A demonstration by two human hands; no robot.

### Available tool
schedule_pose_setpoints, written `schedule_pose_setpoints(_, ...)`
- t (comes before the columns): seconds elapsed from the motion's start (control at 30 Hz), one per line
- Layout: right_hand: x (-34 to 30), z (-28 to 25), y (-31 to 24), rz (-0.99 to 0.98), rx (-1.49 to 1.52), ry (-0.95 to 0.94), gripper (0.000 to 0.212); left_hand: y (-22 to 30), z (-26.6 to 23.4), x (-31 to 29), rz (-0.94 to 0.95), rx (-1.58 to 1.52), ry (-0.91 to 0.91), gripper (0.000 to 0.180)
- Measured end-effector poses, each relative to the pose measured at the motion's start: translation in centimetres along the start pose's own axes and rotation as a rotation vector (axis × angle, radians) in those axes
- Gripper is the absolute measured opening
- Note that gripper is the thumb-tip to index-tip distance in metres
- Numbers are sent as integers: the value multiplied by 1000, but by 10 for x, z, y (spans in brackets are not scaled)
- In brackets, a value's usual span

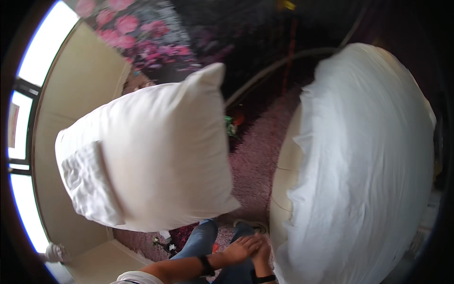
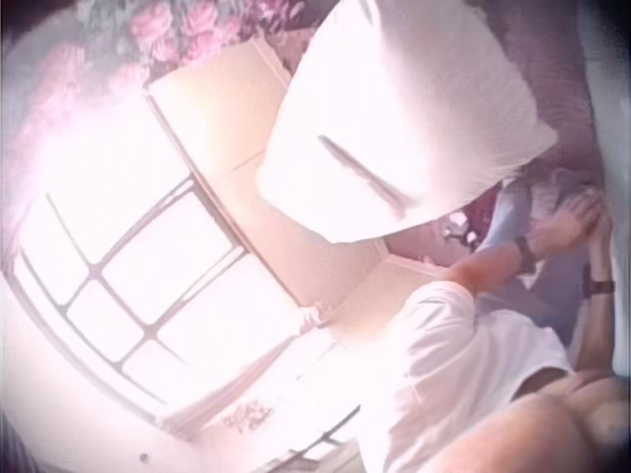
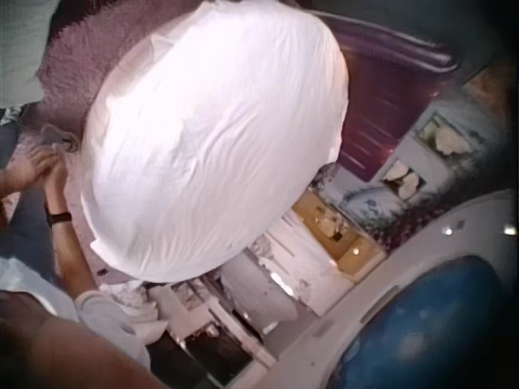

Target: The person puts a white pillow into a white pillowcase. They pull the case over the pillow, smooth the fabric, and tuck the edges to fit the pillow inside.

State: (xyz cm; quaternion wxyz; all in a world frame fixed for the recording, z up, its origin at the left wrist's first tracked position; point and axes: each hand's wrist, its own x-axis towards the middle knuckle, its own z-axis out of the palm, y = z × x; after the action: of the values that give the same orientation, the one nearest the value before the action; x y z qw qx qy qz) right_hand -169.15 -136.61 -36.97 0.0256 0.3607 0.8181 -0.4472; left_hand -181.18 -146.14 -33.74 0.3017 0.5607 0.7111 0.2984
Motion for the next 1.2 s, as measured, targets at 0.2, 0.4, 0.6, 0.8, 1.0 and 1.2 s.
schedule_pose_setpoints(0.2, 121, -40, -259, -637, -9, 220, 42, 13, -236, -79, -292, 431, 818, 70)
schedule_pose_setpoints(0.4, 157, 54, -440, -1057, -298, -8, 75, -28, -311, -163, -951, 656, 798, 92)
schedule_pose_setpoints(0.6, 198, 115, -512, -959, -524, -26, 104, -44, -303, -219, -750, 233, 1178, 43)
schedule_pose_setpoints(0.8, 235, 128, -520, -1022, -568, -108, 67, -37, -334, -253, -1162, 441, 1402, 39)
schedule_pose_setpoints(1.0, 222, 142, -512, -1187, -527, 29, 3, -77, -310, -260, -1102, -261, 1646, 39)
schedule_pose_setpoints(1.2, 178, 82, -525, -995, -103, 48, 2, -95, -302, -243, -1004, -315, 1610, 44)
